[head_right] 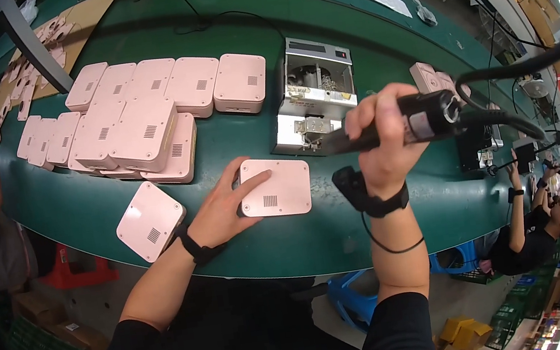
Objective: The person picks up a pink box, places it on the table, and uses a power screwdriver to drive screws into it. They then set the box aside and repeat the process with another pink box.
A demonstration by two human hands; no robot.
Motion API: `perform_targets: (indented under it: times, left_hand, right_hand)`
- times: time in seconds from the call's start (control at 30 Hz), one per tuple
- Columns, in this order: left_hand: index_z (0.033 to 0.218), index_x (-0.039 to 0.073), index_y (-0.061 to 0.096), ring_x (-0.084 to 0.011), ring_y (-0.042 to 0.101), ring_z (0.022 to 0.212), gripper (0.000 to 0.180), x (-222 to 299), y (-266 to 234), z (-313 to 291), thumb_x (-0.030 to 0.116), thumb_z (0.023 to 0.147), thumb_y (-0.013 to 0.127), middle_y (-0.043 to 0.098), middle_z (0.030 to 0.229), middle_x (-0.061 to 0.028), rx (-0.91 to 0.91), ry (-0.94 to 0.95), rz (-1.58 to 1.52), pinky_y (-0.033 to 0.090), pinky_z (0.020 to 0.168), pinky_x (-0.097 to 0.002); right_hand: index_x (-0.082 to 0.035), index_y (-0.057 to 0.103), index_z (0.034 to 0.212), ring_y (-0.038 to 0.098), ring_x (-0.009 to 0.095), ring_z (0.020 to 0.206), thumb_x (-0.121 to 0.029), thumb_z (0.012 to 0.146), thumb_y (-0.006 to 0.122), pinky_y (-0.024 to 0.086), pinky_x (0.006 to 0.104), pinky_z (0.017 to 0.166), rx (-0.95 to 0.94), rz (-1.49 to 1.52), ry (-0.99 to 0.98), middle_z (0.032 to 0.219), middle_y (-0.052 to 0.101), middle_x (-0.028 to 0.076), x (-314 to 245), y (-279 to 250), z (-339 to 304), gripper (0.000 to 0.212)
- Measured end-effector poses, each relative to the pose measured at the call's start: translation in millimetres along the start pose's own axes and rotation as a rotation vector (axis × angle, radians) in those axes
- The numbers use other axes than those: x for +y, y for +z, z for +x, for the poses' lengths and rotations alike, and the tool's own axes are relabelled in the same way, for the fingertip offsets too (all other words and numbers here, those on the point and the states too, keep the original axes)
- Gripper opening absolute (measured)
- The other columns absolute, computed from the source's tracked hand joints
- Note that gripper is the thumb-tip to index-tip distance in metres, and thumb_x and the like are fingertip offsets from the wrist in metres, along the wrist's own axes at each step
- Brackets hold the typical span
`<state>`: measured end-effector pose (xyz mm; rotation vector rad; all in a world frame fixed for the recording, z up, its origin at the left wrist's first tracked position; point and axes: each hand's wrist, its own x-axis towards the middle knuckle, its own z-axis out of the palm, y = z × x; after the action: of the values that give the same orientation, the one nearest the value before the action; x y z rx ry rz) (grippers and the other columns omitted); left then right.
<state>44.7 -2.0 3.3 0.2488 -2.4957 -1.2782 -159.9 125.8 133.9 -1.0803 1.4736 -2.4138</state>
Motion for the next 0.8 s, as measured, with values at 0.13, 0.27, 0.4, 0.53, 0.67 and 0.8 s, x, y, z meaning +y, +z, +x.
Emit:
perform_targets:
  times: [0.13,0.27,0.4,0.53,0.67,0.8]
  left_hand:
    - [0.139,0.022,0.054,-0.04,0.051,0.125,0.077,3,10,7,0.007,0.069,0.082,0.033,0.146,-0.0168,-0.015,0.024,-0.02,0.048,0.103,-0.0425]
    - [0.139,0.023,0.053,-0.0399,0.05,0.125,0.078,2,15,9,0.008,0.069,0.083,0.032,0.147,-0.0166,-0.005,0.024,-0.013,0.047,0.104,-0.0421]
    - [0.139,0.023,0.054,-0.0398,0.051,0.125,0.077,2,15,10,0.009,0.069,0.083,0.032,0.147,-0.0166,-0.006,0.015,-0.015,0.047,0.104,-0.0421]
    - [0.139,0.023,0.054,-0.0395,0.051,0.124,0.076,2,17,11,0.01,0.069,0.083,0.032,0.147,-0.0166,-0.003,0.017,-0.012,0.047,0.104,-0.0419]
    - [0.137,0.023,0.055,-0.0389,0.05,0.125,0.074,3,15,10,0.01,0.07,0.082,0.034,0.146,-0.0168,0.004,0.019,-0.006,0.049,0.101,-0.0422]
    - [0.136,0.022,0.055,-0.0386,0.05,0.125,0.072,5,14,10,0.01,0.07,0.081,0.035,0.145,-0.0169,0.014,0.016,-0.008,0.05,0.1,-0.0423]
  right_hand:
    - [-0.005,0.051,0.095,0.049,0.017,0.053,-0.02,0.095,0.057,0.043,0.0339,0.053,0.047,-0.12,-0.013,0.067,0.05,0.007,17,2,17,0.016]
    - [-0.005,0.051,0.095,0.048,0.017,0.053,-0.021,0.095,0.057,0.044,0.0339,0.054,-0.034,-0.089,0.111,0.067,0.05,0.007,8,5,6,0.017]
    - [-0.005,0.051,0.096,0.048,0.017,0.053,-0.021,0.095,0.057,0.044,0.0342,0.053,-0.028,-0.029,0.115,0.066,0.05,0.007,2,18,-9,0.017]
    - [-0.005,0.05,0.097,0.048,0.018,0.053,-0.02,0.094,0.057,0.045,0.0347,0.054,-0.029,-0.038,0.108,0.066,0.049,0.007,10,20,-9,0.017]
    - [-0.005,0.05,0.097,0.048,0.018,0.052,-0.021,0.095,0.057,0.045,0.035,0.054,-0.001,-0.054,0.138,0.066,0.049,0.007,30,20,-17,0.018]
    - [-0.004,0.049,0.097,0.048,0.018,0.052,-0.02,0.094,0.057,0.044,0.0349,0.053,-0.014,0.014,0.133,0.065,0.049,0.007,33,17,-14,0.018]
